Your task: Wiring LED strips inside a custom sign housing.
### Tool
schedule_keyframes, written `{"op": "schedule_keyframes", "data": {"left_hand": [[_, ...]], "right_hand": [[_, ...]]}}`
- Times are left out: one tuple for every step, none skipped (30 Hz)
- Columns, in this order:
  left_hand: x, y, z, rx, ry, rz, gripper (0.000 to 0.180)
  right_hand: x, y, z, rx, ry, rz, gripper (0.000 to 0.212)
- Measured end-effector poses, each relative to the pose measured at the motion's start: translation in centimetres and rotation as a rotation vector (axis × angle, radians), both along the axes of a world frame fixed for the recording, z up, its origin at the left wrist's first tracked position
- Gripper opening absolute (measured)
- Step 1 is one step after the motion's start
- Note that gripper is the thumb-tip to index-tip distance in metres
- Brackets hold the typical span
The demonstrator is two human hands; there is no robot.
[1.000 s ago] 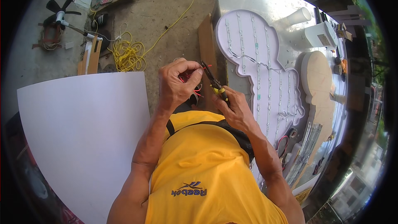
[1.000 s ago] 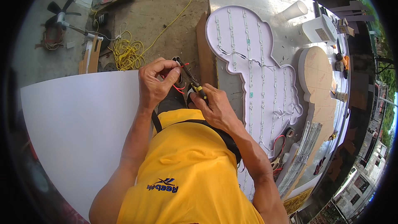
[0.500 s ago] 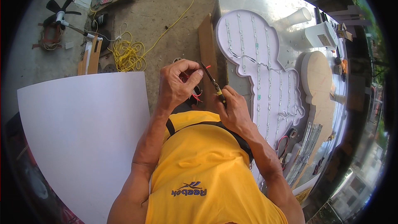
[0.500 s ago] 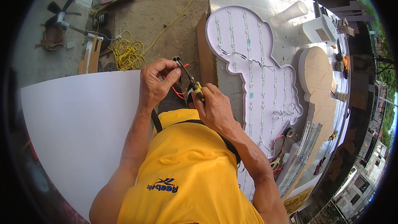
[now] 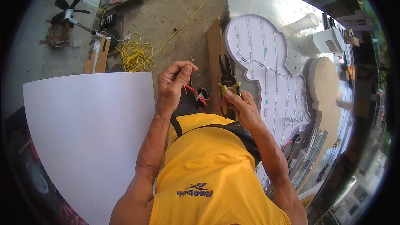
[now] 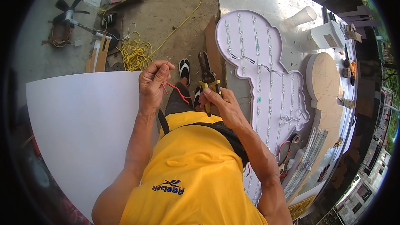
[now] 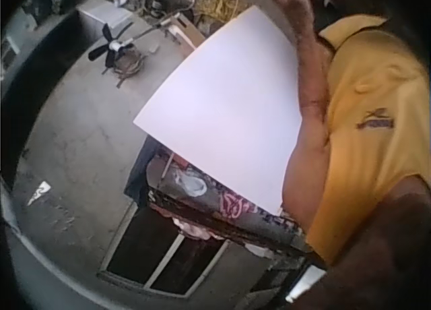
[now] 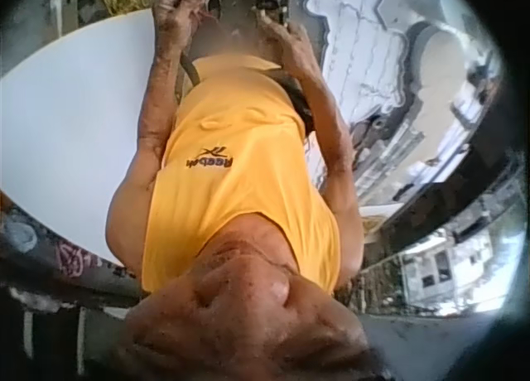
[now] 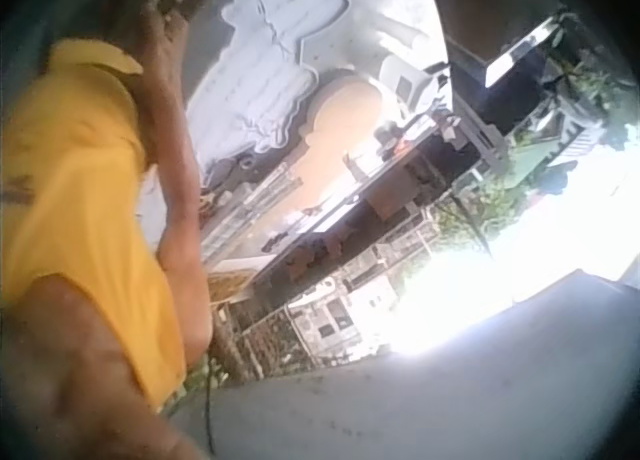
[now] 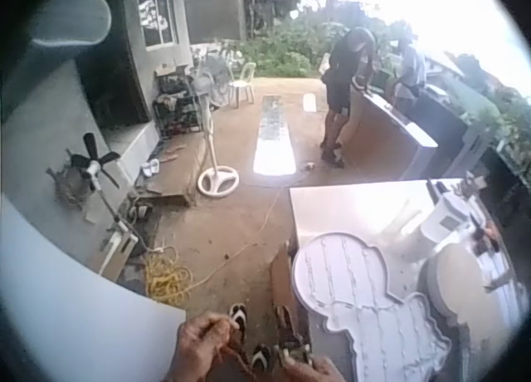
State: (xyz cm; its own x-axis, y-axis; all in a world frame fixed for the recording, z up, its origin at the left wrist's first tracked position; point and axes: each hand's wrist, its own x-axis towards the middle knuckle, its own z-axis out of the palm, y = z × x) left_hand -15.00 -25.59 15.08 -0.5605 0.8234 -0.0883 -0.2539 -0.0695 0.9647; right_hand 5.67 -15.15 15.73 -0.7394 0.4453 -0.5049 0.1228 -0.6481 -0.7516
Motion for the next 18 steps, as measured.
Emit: {"op": "schedule_keyframes", "data": {"left_hand": [[0.0,0.0,-0.2,-0.039,0.071,0.051,0.017],[0.2,0.1,-0.3,-0.039,0.073,0.053,0.017],[0.5,0.3,-0.3,-0.062,0.115,0.128,0.018],[0.9,0.4,-0.3,-0.084,0.156,0.202,0.018],[1.3,0.4,-0.3,-0.085,0.155,0.201,0.018],[1.8,0.6,-0.3,-0.124,0.196,0.221,0.018],[2.2,0.7,-0.2,-0.162,0.236,0.240,0.019],[2.5,0.9,-0.6,-0.146,0.210,0.258,0.021],[2.7,1.0,-0.7,-0.145,0.209,0.258,0.021],[2.9,1.1,-0.7,-0.137,0.206,0.247,0.021],[3.0,1.1,-0.8,-0.130,0.204,0.237,0.021],[3.1,1.1,-0.9,-0.129,0.203,0.236,0.021],[3.2,1.1,-1.1,-0.122,0.150,0.231,0.021],[3.2,1.2,-1.2,-0.115,0.097,0.227,0.022],[3.2,1.1,-1.2,-0.115,0.097,0.227,0.022],[3.1,1.0,-1.0,-0.143,0.060,0.167,0.021],[2.9,0.9,-0.9,-0.171,0.024,0.106,0.022],[2.8,0.8,-1.1,-0.169,0.021,0.105,0.022]], "right_hand": [[-0.2,0.1,0.0,0.000,0.003,0.003,0.042],[-0.7,0.1,0.1,0.162,-0.059,0.062,0.041],[-1.3,-0.1,0.5,0.320,-0.120,0.120,0.042],[-1.8,-0.4,0.8,0.237,-0.149,0.104,0.040],[-2.3,-0.7,0.8,0.236,-0.149,0.103,0.040],[-2.9,-0.9,0.7,0.409,-0.155,0.111,0.038],[-3.5,-1.1,0.6,0.582,-0.160,0.118,0.037],[-4.2,-1.5,0.1,0.676,-0.062,0.040,0.035],[-4.5,-1.6,-0.2,0.677,-0.064,0.040,0.035],[-4.8,-1.7,-0.3,0.739,-0.107,0.039,0.034],[-4.9,-1.7,-0.5,0.800,-0.149,0.038,0.033],[-4.9,-1.6,-0.9,0.801,-0.151,0.038,0.033],[-4.9,-1.5,-1.3,0.779,-0.129,0.035,0.031],[-4.8,-1.4,-1.5,0.756,-0.106,0.031,0.029],[-4.7,-1.1,-1.2,0.756,-0.106,0.032,0.029],[-4.5,-0.8,-0.6,0.656,-0.125,0.043,0.027],[-4.3,-0.4,-0.2,0.555,-0.143,0.054,0.024],[-4.0,0.0,-0.5,0.557,-0.145,0.053,0.024]]}}
